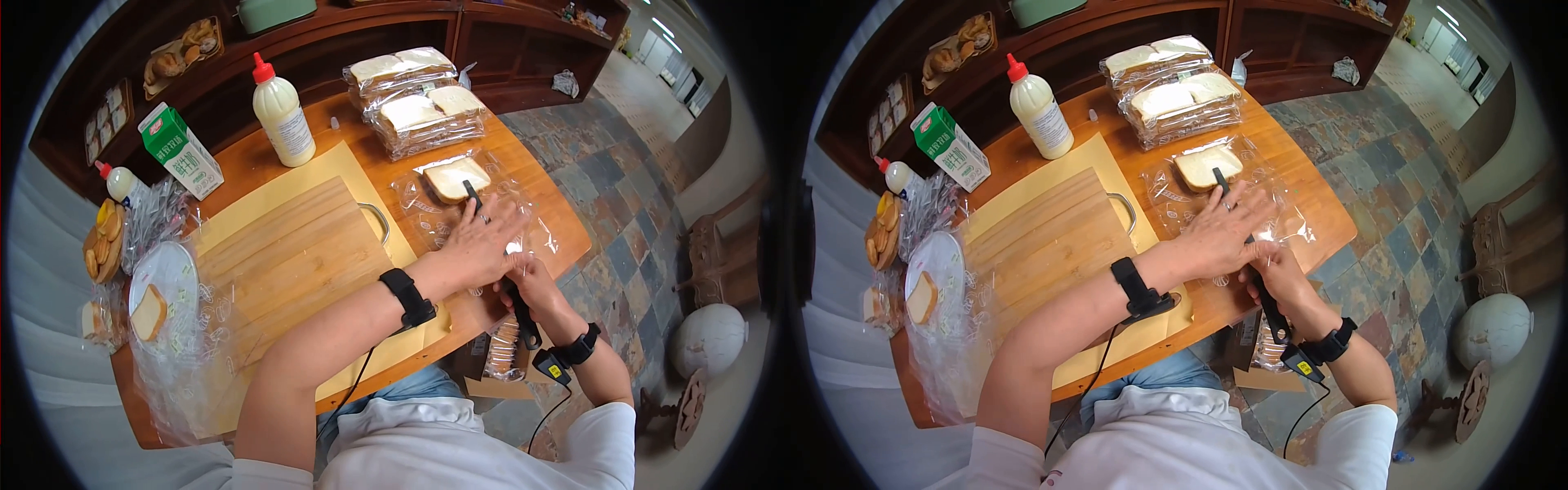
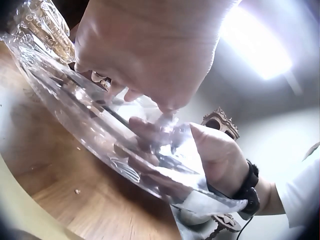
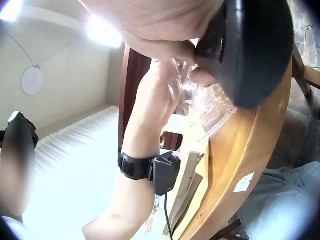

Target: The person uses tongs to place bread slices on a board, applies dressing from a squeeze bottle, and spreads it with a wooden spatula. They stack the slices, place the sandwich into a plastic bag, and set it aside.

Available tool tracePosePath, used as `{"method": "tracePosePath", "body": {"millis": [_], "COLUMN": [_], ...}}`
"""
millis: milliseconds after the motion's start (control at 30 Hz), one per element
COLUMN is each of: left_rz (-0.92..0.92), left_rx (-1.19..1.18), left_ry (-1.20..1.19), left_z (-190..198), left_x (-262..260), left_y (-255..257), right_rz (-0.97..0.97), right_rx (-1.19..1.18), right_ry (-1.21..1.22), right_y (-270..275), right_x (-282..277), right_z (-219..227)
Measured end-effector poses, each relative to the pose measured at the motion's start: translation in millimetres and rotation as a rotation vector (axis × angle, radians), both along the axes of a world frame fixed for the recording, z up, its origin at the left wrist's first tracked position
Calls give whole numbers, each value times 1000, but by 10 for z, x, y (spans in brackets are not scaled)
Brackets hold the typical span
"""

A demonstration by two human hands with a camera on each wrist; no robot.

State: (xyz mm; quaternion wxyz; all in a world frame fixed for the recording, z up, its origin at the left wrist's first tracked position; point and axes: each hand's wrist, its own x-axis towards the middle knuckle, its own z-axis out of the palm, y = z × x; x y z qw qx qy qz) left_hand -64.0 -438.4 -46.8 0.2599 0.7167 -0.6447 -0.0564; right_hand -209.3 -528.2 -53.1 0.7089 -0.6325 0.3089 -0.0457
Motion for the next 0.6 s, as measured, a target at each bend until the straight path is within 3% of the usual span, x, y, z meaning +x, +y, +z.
{"method": "tracePosePath", "body": {"millis": [300,433,533,600], "left_rz": [-182,-187,-192,30], "left_rx": [182,179,48,-84], "left_ry": [133,104,154,270], "left_z": [28,75,51,-23], "left_x": [6,30,157,376], "left_y": [110,134,109,119], "right_rz": [69,69,76,60], "right_rx": [-72,-24,41,74], "right_ry": [87,48,87,147], "right_y": [-52,-98,-78,-23], "right_x": [145,139,137,65], "right_z": [-37,-34,113,226]}}
